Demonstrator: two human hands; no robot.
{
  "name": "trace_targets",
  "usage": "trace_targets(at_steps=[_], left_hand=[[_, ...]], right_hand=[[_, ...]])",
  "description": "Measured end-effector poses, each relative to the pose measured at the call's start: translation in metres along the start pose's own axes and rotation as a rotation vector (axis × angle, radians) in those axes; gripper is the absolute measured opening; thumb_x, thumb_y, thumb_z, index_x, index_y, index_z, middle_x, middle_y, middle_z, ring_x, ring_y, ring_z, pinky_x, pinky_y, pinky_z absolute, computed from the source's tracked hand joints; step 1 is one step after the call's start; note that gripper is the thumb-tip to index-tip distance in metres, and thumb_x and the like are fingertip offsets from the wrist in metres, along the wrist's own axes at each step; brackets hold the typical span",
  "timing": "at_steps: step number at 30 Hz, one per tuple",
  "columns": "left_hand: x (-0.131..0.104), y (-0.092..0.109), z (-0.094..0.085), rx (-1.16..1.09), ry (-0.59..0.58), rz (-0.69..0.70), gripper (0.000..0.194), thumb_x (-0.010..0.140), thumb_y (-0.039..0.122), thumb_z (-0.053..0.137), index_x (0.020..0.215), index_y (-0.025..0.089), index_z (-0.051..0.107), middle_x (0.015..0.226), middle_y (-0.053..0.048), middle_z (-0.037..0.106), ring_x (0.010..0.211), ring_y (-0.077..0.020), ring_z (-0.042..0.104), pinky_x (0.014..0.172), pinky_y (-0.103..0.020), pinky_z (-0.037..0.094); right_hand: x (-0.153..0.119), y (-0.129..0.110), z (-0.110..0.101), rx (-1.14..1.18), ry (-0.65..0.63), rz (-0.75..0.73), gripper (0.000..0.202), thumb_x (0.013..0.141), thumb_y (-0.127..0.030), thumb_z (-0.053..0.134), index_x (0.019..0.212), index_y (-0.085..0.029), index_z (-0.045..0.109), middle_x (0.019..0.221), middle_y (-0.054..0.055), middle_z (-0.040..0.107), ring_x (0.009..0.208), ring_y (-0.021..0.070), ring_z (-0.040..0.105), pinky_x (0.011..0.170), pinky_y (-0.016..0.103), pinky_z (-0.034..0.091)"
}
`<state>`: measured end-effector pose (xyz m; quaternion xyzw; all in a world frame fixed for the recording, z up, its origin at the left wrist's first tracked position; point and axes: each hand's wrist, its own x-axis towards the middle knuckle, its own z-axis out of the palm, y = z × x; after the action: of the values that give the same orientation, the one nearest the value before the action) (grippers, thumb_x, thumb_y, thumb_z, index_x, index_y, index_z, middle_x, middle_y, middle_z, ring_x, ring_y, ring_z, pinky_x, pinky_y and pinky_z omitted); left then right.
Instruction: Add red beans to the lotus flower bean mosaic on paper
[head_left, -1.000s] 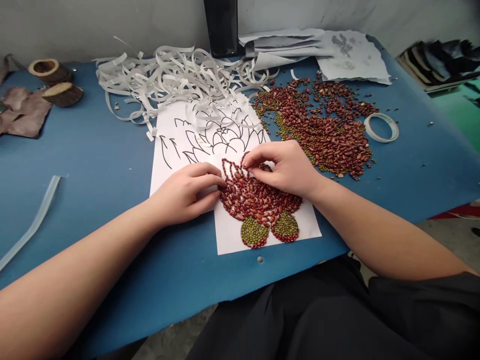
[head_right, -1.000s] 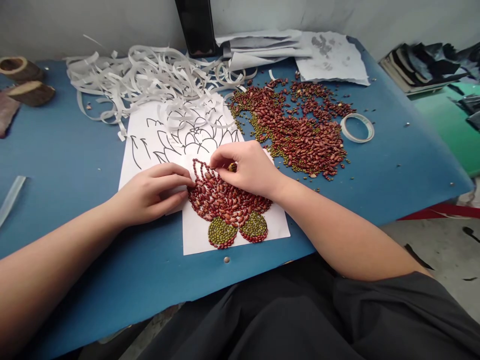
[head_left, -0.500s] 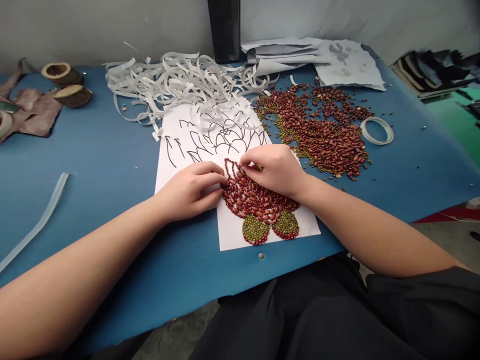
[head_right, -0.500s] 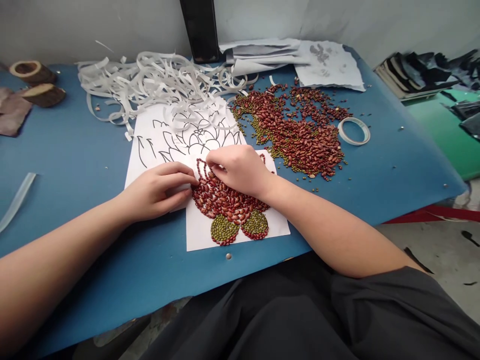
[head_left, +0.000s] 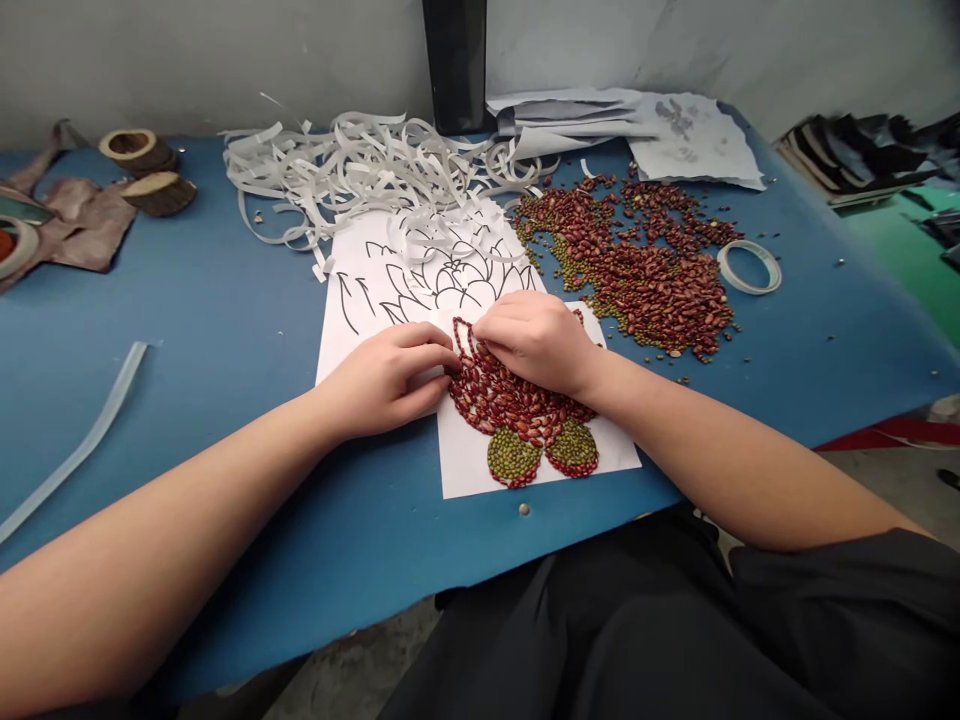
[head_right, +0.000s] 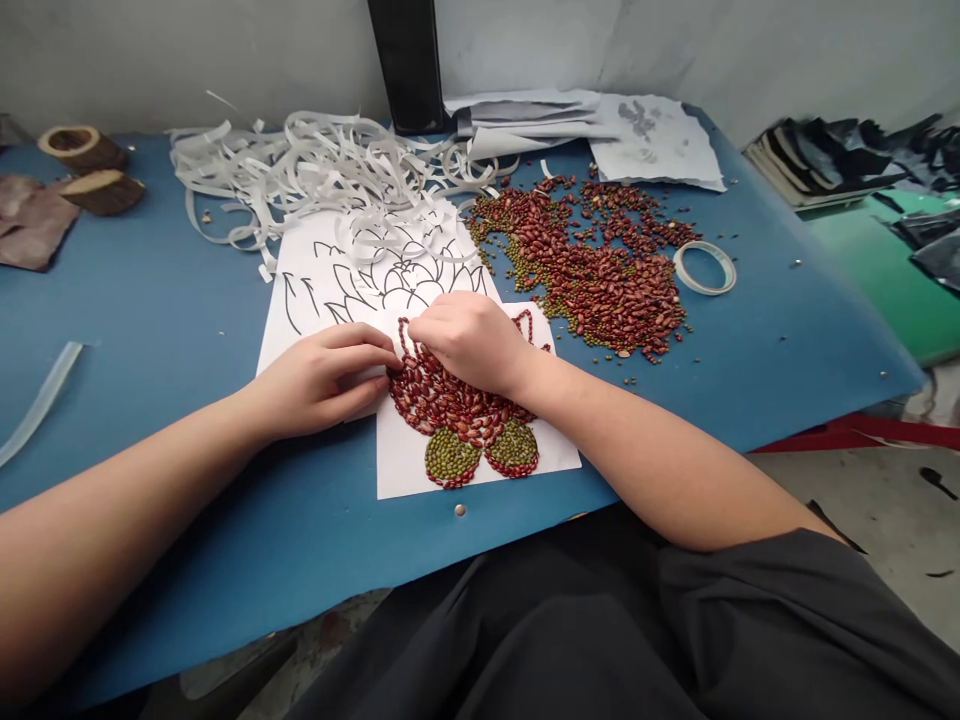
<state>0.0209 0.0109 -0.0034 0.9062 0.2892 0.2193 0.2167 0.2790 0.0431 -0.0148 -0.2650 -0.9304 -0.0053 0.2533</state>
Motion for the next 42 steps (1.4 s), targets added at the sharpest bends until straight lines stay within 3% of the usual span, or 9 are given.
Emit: trace_targets(at_steps=[5,13,19,28,42], left_hand=[[0.001,0.001,-0.001,-0.01,-0.003,-0.002,0.026,0.103,0.024,0.053,0.114,0.018,0.076,0.111,-0.01,0.074,0.102,-0.0215,0.072,0.092,-0.035,0.061],[0.0,0.0,0.0,-0.005,0.003,0.003,0.025,0.103,0.022,0.053,0.113,0.018,0.076,0.111,-0.01,0.075,0.101,-0.0215,0.072,0.09,-0.035,0.061],[0.0,0.001,-0.001,-0.008,-0.004,-0.009,0.025,0.102,0.023,0.054,0.114,0.018,0.076,0.113,-0.011,0.075,0.104,-0.0226,0.072,0.093,-0.037,0.062],[0.0,0.0,0.0,-0.004,-0.007,-0.013,0.026,0.103,0.025,0.053,0.113,0.019,0.076,0.113,-0.01,0.075,0.104,-0.0224,0.072,0.094,-0.036,0.061],[0.0,0.0,0.0,0.001,-0.001,-0.002,0.026,0.104,0.024,0.053,0.115,0.018,0.076,0.113,-0.01,0.074,0.103,-0.0215,0.072,0.093,-0.034,0.061]], right_hand=[[0.0,-0.002,-0.002,-0.04,-0.028,-0.061,0.034,0.103,-0.008,0.047,0.081,-0.02,0.07,0.076,0.006,0.07,0.075,0.0197,0.058,0.076,0.035,0.047],[-0.002,-0.001,-0.006,0.032,-0.059,-0.041,0.03,0.101,-0.009,0.05,0.086,-0.02,0.073,0.082,0.007,0.075,0.086,0.0226,0.066,0.081,0.038,0.05],[-0.003,0.002,-0.012,0.212,0.021,0.118,0.025,0.1,-0.014,0.055,0.094,-0.021,0.078,0.099,0.008,0.08,0.095,0.0247,0.069,0.088,0.041,0.054],[-0.005,0.001,-0.005,0.156,-0.027,-0.017,0.025,0.092,-0.009,0.057,0.085,-0.021,0.079,0.104,0.009,0.08,0.092,0.026,0.065,0.087,0.046,0.053],[-0.005,-0.001,-0.008,0.077,-0.046,-0.006,0.026,0.098,-0.014,0.056,0.088,-0.02,0.079,0.108,0.01,0.081,0.097,0.0276,0.063,0.09,0.047,0.048]])
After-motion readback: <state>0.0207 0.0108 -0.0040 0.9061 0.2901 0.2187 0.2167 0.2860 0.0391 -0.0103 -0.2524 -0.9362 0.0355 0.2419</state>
